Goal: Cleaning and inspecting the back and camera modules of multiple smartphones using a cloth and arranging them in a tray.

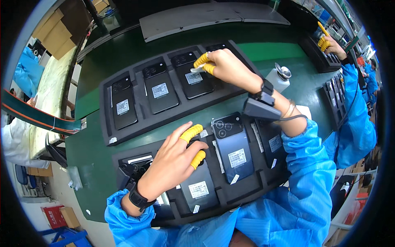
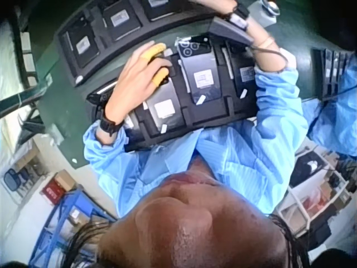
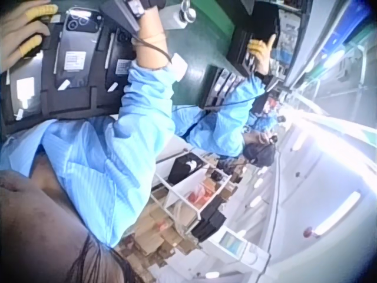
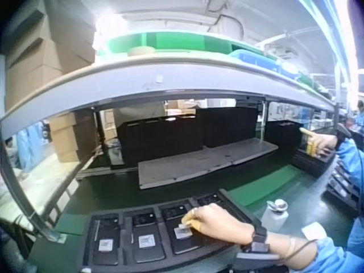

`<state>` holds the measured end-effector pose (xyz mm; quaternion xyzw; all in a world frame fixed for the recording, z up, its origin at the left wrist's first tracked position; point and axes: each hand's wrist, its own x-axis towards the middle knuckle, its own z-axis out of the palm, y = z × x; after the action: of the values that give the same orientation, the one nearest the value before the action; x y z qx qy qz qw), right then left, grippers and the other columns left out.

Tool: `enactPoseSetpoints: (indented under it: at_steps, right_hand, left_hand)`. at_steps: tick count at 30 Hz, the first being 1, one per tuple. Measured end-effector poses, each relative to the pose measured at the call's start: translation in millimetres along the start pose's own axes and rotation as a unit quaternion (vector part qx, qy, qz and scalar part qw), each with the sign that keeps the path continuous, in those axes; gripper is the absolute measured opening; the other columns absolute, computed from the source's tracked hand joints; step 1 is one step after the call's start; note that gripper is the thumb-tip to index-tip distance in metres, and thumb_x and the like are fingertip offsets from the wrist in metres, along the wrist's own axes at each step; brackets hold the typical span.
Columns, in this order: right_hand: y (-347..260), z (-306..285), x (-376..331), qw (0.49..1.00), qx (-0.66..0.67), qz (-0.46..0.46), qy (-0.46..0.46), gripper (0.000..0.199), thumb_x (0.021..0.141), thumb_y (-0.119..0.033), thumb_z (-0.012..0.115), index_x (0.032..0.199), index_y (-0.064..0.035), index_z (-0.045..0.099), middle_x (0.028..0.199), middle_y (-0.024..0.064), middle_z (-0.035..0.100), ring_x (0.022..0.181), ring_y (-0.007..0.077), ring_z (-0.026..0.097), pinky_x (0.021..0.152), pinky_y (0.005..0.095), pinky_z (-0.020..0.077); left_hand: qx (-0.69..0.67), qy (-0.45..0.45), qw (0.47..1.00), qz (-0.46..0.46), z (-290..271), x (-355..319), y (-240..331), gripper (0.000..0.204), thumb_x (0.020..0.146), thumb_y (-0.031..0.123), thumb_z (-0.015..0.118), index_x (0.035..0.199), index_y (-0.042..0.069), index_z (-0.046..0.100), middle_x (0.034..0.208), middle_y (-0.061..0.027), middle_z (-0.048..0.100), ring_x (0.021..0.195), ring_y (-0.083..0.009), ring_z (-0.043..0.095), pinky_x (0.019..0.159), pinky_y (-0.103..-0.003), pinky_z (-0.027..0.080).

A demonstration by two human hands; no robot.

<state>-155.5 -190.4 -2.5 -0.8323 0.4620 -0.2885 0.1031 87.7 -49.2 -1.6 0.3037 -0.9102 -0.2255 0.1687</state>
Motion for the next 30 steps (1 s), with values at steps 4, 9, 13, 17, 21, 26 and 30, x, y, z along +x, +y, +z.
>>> enactPoseSetpoints:
  at_steps: [4, 9, 13, 17, 21, 26, 30]
  right_hand:
    - [-10, 21, 0, 0.996, -0.059, -0.053, -0.051, 0.022, 0.073, -0.004, 0.061, 0.092, -0.0063, 0.072, 0.077, 0.0185, 0.066, 0.071, 0.0324, 0.065, 0.070, 0.0381, 0.0536]
    - [-34, 19, -18, 0.988, -0.060, -0.093, -0.112, 0.017, 0.072, -0.004, 0.061, 0.086, -0.0042, 0.070, 0.073, 0.0188, 0.065, 0.072, 0.0330, 0.065, 0.069, 0.0397, 0.0531]
    - [-34, 18, -16, 0.987, 0.005, -0.048, -0.153, 0.020, 0.073, 0.001, 0.059, 0.090, 0.0005, 0.069, 0.080, 0.0224, 0.065, 0.075, 0.0341, 0.065, 0.069, 0.0367, 0.0521]
    - [-22, 9, 3, 0.976, 0.110, -0.003, -0.190, 0.023, 0.079, -0.009, 0.058, 0.097, 0.0005, 0.068, 0.087, 0.0198, 0.067, 0.081, 0.0304, 0.067, 0.073, 0.0357, 0.0522]
    - [8, 0, 21, 0.981, 0.166, 0.088, -0.036, 0.022, 0.082, -0.011, 0.062, 0.100, 0.0015, 0.068, 0.087, 0.0146, 0.069, 0.077, 0.0213, 0.067, 0.073, 0.0306, 0.0520]
    - [23, 10, 28, 0.985, 0.135, 0.104, 0.001, 0.020, 0.083, -0.008, 0.063, 0.100, 0.0019, 0.068, 0.088, 0.0154, 0.069, 0.078, 0.0215, 0.067, 0.073, 0.0298, 0.0520]
    - [13, 26, 29, 0.992, 0.083, 0.090, 0.034, 0.019, 0.081, -0.005, 0.062, 0.098, 0.0021, 0.068, 0.089, 0.0201, 0.067, 0.081, 0.0289, 0.067, 0.074, 0.0334, 0.0526]
  left_hand:
    - [-0.003, 0.001, 1.000, -0.005, 0, -2, 0, 0.022, 0.080, 0.010, 0.064, 0.102, 0.010, 0.062, 0.119, -0.0159, 0.052, 0.127, -0.0362, 0.037, 0.101, -0.041, 0.037]
    - [-0.001, 0.004, 1.000, -0.004, -1, -1, -2, 0.023, 0.080, 0.010, 0.064, 0.103, 0.010, 0.062, 0.119, -0.0159, 0.052, 0.127, -0.0364, 0.037, 0.101, -0.042, 0.036]
    - [0.003, 0.003, 1.000, 0.000, -1, -2, 0, 0.023, 0.080, 0.011, 0.064, 0.103, 0.010, 0.062, 0.119, -0.0161, 0.052, 0.127, -0.0367, 0.037, 0.101, -0.042, 0.036]
    - [0.001, 0.007, 1.000, -0.003, -2, -3, -2, 0.023, 0.080, 0.010, 0.064, 0.103, 0.010, 0.062, 0.120, -0.0161, 0.052, 0.127, -0.0368, 0.037, 0.101, -0.042, 0.036]
    - [-0.006, 0.014, 1.000, -0.001, -1, -2, -2, 0.023, 0.080, 0.009, 0.063, 0.103, 0.010, 0.061, 0.120, -0.0166, 0.052, 0.127, -0.0368, 0.037, 0.101, -0.042, 0.036]
    - [-0.007, 0.012, 1.000, -0.004, -2, -2, -2, 0.024, 0.079, 0.008, 0.063, 0.103, 0.010, 0.061, 0.120, -0.0170, 0.051, 0.127, -0.0367, 0.037, 0.102, -0.042, 0.036]
    - [-0.007, 0.011, 1.000, -0.009, -2, -1, -4, 0.025, 0.079, 0.007, 0.063, 0.104, 0.010, 0.061, 0.120, -0.0168, 0.051, 0.128, -0.0364, 0.037, 0.102, -0.042, 0.036]
